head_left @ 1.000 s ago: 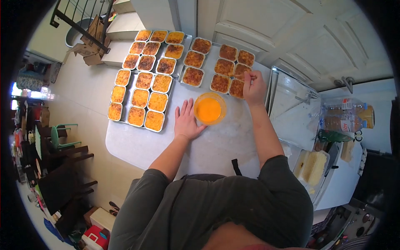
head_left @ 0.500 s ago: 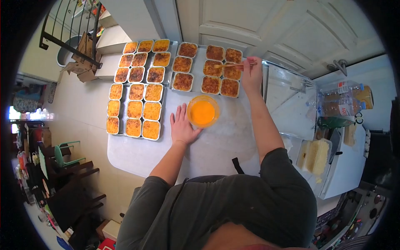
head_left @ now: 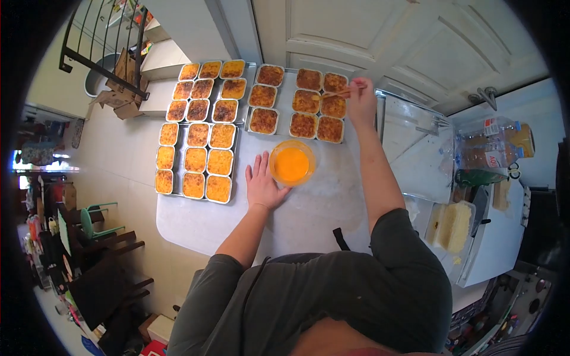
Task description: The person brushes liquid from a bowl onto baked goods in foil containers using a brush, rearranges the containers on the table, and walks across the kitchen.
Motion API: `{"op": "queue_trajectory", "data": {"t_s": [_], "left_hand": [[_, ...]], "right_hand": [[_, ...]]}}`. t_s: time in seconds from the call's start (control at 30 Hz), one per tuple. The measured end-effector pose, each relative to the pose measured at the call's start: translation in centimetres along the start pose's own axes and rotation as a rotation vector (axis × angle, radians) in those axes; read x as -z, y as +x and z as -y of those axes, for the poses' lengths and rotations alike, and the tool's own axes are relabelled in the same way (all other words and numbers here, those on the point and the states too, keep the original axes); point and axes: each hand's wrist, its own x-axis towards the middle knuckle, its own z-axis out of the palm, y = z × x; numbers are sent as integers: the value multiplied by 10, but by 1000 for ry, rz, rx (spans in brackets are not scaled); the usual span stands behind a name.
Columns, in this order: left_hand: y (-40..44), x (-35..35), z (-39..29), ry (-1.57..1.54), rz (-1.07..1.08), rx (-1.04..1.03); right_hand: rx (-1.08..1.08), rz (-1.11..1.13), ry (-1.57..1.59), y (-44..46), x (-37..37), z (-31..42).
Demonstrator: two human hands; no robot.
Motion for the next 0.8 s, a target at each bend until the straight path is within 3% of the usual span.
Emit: {"op": "queue_trajectory", "data": {"t_s": [0.2,0.5,0.6,0.8], "left_hand": [[-1,1,-1,14,5,-6],[-1,1,-2,-6,-5,-19],[0,2,1,-21,-21,-17],[-2,-5,3,-29,-51,-25]], "right_hand": [[-65,-184,328,27,-13,-11],[5,-168,26,11,1,-6],[-20,-212,387,-4,0,27],[-53,170,463,-79,2,72]]}}
